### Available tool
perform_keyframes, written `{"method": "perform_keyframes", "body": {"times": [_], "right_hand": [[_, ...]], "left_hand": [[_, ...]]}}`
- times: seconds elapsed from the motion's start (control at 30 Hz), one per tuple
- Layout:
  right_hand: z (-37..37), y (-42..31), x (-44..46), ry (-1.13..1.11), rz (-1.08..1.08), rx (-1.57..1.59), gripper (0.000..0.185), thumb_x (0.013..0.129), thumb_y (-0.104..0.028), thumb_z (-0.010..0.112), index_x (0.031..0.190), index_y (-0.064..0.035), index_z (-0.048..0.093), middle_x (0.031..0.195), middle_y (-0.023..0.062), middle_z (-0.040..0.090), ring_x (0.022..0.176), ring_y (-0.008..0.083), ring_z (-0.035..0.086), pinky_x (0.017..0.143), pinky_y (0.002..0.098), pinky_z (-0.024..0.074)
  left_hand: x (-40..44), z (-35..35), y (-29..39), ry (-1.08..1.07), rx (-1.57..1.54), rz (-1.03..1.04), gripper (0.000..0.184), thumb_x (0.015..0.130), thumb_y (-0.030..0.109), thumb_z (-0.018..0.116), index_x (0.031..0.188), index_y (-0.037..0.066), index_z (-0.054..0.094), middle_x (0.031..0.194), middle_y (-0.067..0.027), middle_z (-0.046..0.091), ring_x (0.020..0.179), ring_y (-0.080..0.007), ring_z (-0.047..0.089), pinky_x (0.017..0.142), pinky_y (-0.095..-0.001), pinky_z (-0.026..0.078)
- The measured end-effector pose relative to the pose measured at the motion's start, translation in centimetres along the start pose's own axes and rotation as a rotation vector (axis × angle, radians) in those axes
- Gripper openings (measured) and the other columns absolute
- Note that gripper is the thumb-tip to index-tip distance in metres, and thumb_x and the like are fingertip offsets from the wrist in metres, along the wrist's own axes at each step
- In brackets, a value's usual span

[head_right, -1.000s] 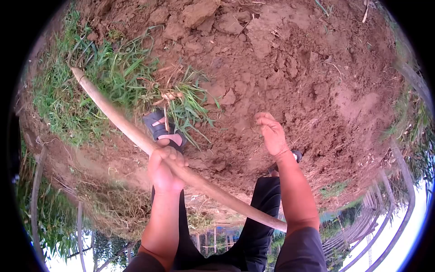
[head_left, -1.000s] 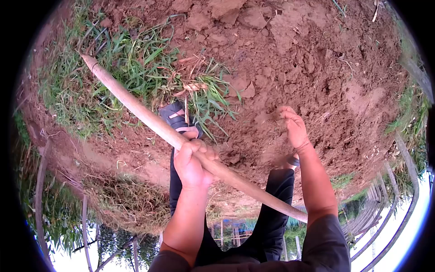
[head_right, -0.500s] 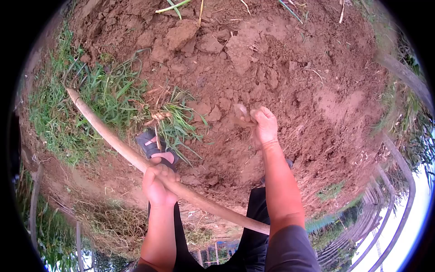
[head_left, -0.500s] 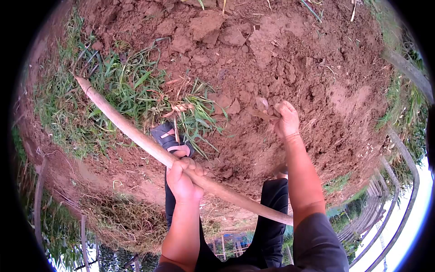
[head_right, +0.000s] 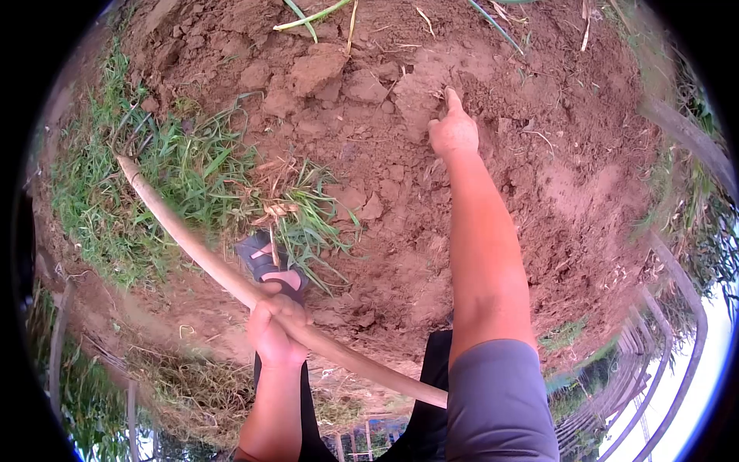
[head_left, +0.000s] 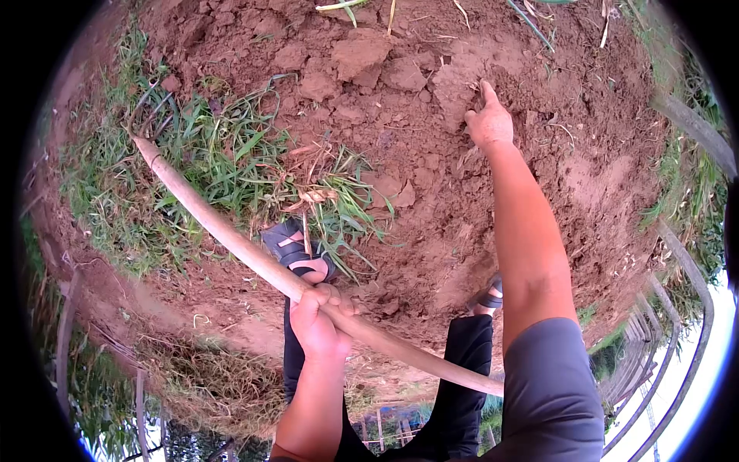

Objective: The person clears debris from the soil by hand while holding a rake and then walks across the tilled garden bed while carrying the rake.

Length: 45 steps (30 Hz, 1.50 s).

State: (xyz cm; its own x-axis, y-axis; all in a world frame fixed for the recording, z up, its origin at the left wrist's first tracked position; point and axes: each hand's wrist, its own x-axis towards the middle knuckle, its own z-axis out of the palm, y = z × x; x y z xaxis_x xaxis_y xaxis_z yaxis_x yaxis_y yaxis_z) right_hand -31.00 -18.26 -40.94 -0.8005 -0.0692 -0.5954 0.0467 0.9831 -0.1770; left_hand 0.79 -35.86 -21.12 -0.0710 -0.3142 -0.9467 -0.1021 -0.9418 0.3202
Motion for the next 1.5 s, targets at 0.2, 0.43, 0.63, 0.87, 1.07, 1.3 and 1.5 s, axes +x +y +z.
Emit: {"method": "perform_keyframes", "body": {"times": [0.2,0.43,0.63,0.87,1.07,1.3,1.5], "right_hand": [[2.2,1.5,0.4,0.168,-0.128,-0.061,0.047,0.090,-0.032,0.059,0.128,-0.0049,0.062,0.116,0.0216,0.068,0.112,0.0360,0.063,0.100,0.0428,0.0474],[-3.7,-1.1,-3.1,-0.117,-0.191,0.472,0.023,0.088,-0.022,0.050,0.087,-0.0031,0.063,0.070,0.0085,0.059,0.070,0.0198,0.056,0.066,0.0321,0.0448],[-5.6,0.7,-9.2,-0.271,-0.040,1.619,0.024,0.093,-0.021,0.052,0.073,-0.0082,0.053,0.065,-0.0019,0.047,0.061,0.0086,0.039,0.058,0.0260,0.0341],[0.1,6.2,-9.8,-0.033,0.303,1.109,0.012,0.090,-0.007,0.064,0.093,0.0002,0.072,0.084,0.0044,0.069,0.071,0.0073,0.054,0.068,0.0250,0.0468],[1.3,3.2,-9.4,0.064,0.098,0.700,0.021,0.086,-0.022,0.073,0.093,-0.0039,0.066,0.083,0.0085,0.072,0.073,0.0099,0.059,0.066,0.0275,0.0489],[2.7,-4.3,-5.3,0.125,-0.346,-0.177,0.040,0.087,-0.028,0.071,0.125,-0.0208,0.059,0.103,0.0135,0.065,0.097,0.0317,0.067,0.082,0.0442,0.0542],[3.7,-2.8,-5.4,0.129,-0.428,0.003,0.022,0.090,-0.026,0.066,0.111,-0.0186,0.069,0.101,0.0121,0.063,0.094,0.0299,0.065,0.081,0.0407,0.0542]], "left_hand": [[-0.4,0.5,0.3,-0.002,0.015,0.002,0.023,0.082,0.008,0.054,0.105,0.006,0.051,0.069,-0.0055,0.049,0.053,-0.0207,0.050,0.052,-0.0381,0.048],[-0.1,0.1,0.0,0.015,-0.005,0.002,0.024,0.081,0.005,0.055,0.105,0.007,0.051,0.069,-0.0061,0.050,0.052,-0.0224,0.051,0.052,-0.0413,0.048],[-0.1,0.2,0.0,0.002,-0.045,-0.011,0.025,0.080,0.005,0.055,0.105,0.006,0.051,0.069,-0.0061,0.050,0.052,-0.0224,0.051,0.052,-0.0411,0.048],[-0.2,0.2,0.3,0.023,-0.039,-0.029,0.025,0.080,0.005,0.056,0.105,0.006,0.052,0.069,-0.0060,0.050,0.051,-0.0220,0.050,0.054,-0.0423,0.047],[0.0,-0.1,0.1,0.013,-0.045,-0.024,0.026,0.080,0.005,0.056,0.105,0.006,0.053,0.069,-0.0062,0.050,0.051,-0.0223,0.050,0.054,-0.0414,0.047],[0.0,-0.1,0.0,0.013,-0.033,-0.017,0.025,0.081,0.005,0.056,0.106,0.005,0.052,0.069,-0.0056,0.050,0.051,-0.0222,0.051,0.053,-0.0414,0.048],[-0.2,0.1,0.1,0.006,-0.066,-0.020,0.024,0.081,0.005,0.056,0.105,0.005,0.053,0.069,-0.0056,0.049,0.052,-0.0221,0.051,0.052,-0.0402,0.048]]}}
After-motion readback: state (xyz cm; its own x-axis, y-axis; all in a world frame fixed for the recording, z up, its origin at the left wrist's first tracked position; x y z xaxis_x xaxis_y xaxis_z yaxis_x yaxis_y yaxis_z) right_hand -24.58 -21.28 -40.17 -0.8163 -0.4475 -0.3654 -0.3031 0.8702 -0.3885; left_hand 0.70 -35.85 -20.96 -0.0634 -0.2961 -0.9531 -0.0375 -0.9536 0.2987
